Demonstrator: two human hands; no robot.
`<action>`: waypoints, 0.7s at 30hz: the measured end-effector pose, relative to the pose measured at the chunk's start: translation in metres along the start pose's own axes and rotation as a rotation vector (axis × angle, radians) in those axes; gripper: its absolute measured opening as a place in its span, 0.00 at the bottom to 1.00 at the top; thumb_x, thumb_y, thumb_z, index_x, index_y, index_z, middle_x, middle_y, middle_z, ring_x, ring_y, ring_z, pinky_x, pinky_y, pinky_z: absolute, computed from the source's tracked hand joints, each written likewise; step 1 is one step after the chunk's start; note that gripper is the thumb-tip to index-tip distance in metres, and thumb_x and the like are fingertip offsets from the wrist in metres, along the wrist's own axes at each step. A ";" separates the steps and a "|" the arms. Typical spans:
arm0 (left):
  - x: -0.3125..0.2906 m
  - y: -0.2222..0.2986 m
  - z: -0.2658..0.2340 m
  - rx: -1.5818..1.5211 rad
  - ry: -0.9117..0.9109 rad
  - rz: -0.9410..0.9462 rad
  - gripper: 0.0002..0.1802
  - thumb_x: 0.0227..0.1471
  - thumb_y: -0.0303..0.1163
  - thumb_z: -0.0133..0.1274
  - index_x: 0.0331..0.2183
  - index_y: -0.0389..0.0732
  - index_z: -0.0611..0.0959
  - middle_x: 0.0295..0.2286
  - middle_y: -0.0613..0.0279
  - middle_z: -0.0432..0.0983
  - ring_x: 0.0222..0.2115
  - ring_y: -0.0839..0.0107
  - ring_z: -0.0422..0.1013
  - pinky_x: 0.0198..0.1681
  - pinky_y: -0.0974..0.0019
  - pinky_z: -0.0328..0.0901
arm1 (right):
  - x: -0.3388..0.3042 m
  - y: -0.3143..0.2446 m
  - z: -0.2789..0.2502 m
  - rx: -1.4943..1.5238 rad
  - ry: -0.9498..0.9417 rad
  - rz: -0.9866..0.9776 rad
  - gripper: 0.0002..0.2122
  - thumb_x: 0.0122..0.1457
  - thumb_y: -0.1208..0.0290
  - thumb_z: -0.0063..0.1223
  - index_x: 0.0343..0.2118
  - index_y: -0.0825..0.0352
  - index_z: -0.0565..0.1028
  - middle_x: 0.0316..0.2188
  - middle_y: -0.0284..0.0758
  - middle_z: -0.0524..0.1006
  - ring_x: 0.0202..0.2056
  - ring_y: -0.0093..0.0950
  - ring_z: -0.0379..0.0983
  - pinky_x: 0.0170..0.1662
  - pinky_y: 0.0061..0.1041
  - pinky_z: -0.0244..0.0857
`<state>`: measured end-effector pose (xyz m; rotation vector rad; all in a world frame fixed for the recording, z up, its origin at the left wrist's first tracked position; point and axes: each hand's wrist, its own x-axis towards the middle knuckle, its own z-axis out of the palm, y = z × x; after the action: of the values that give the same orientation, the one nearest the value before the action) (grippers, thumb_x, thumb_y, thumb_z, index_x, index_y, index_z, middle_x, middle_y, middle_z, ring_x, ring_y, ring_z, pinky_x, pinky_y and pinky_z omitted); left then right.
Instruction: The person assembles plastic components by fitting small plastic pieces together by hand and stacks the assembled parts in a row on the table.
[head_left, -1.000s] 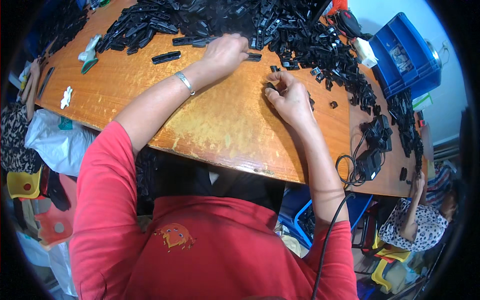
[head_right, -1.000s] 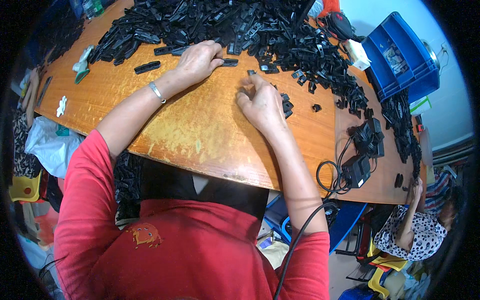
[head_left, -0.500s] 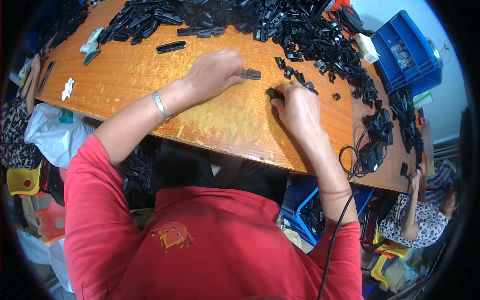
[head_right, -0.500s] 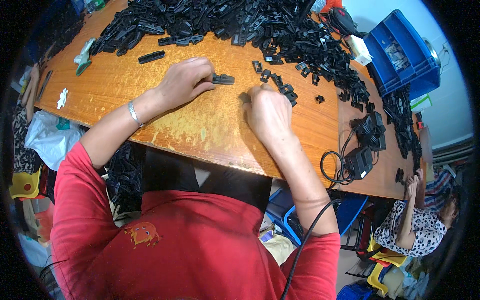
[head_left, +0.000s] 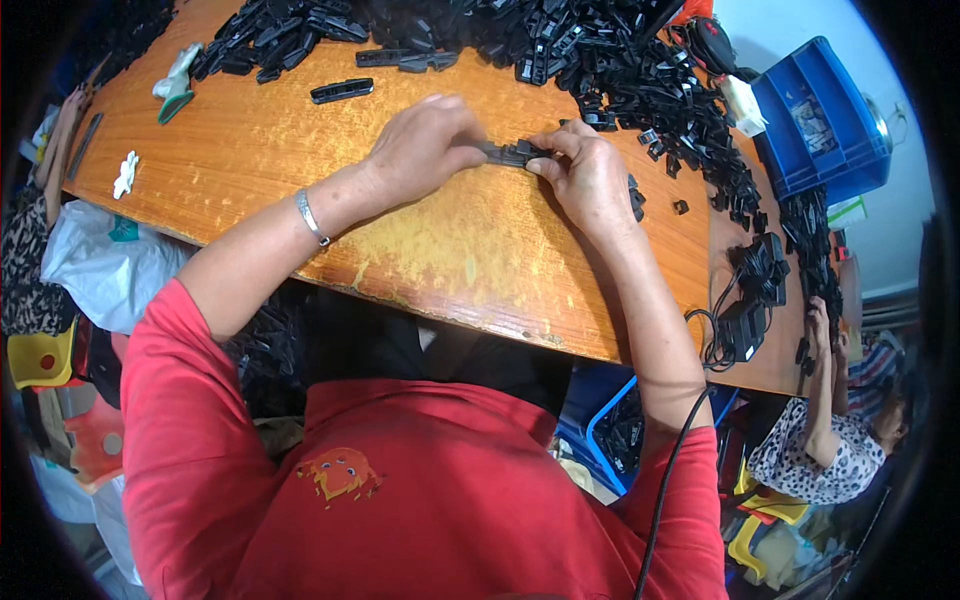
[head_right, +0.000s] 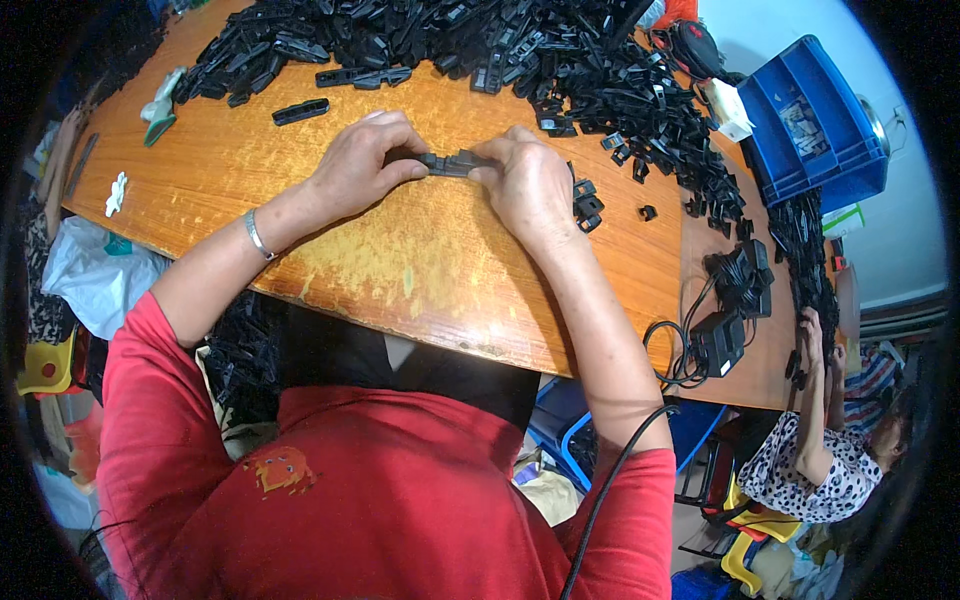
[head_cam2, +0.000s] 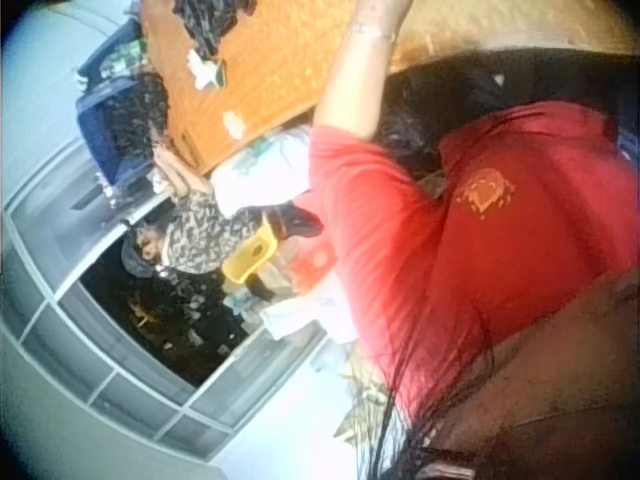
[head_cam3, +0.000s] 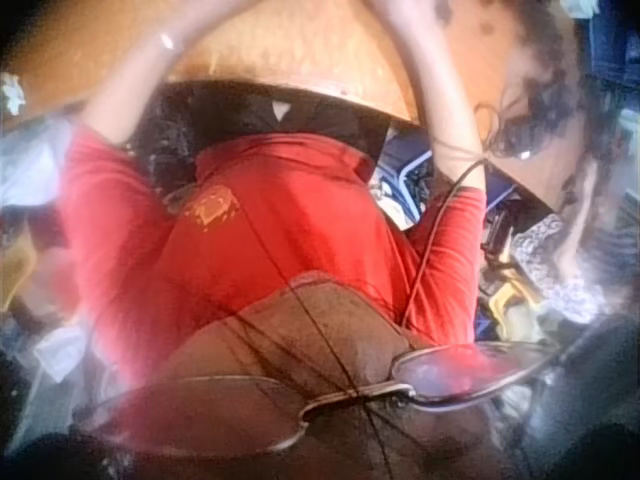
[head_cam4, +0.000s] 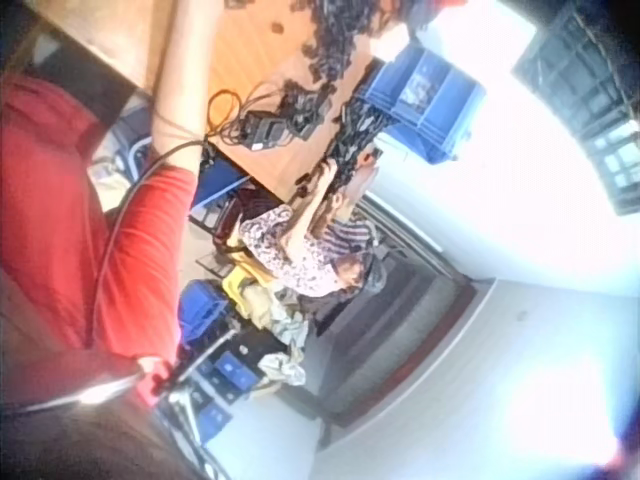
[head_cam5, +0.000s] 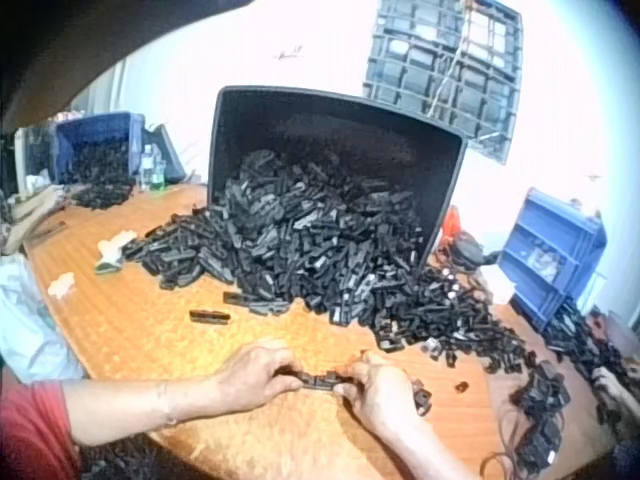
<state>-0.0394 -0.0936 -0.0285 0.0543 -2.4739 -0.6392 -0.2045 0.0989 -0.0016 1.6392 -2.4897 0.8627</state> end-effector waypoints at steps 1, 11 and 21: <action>0.000 0.000 0.000 0.000 -0.001 0.006 0.10 0.52 0.30 0.70 0.34 0.36 0.86 0.33 0.56 0.80 0.37 0.56 0.77 0.42 0.55 0.71 | 0.001 0.003 0.000 0.042 -0.002 -0.016 0.12 0.52 0.72 0.74 0.40 0.62 0.89 0.35 0.40 0.82 0.39 0.42 0.82 0.44 0.41 0.75; -0.006 0.011 0.001 -0.047 0.026 -0.087 0.10 0.52 0.28 0.70 0.33 0.36 0.85 0.32 0.55 0.79 0.34 0.55 0.77 0.39 0.56 0.71 | 0.011 -0.017 0.014 0.039 -0.036 -0.113 0.10 0.51 0.68 0.75 0.37 0.62 0.89 0.34 0.38 0.83 0.38 0.43 0.82 0.43 0.41 0.75; -0.153 0.002 -0.203 -0.337 -0.382 -0.671 0.09 0.57 0.25 0.64 0.40 0.35 0.86 0.34 0.66 0.79 0.35 0.78 0.74 0.38 0.70 0.69 | -0.016 0.004 -0.025 -0.023 0.048 -0.026 0.12 0.56 0.61 0.71 0.37 0.63 0.88 0.39 0.44 0.85 0.41 0.45 0.84 0.46 0.42 0.77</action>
<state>0.1991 -0.1527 0.0376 0.7108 -2.6525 -1.4545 -0.2074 0.1255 0.0123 1.6205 -2.4312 0.8576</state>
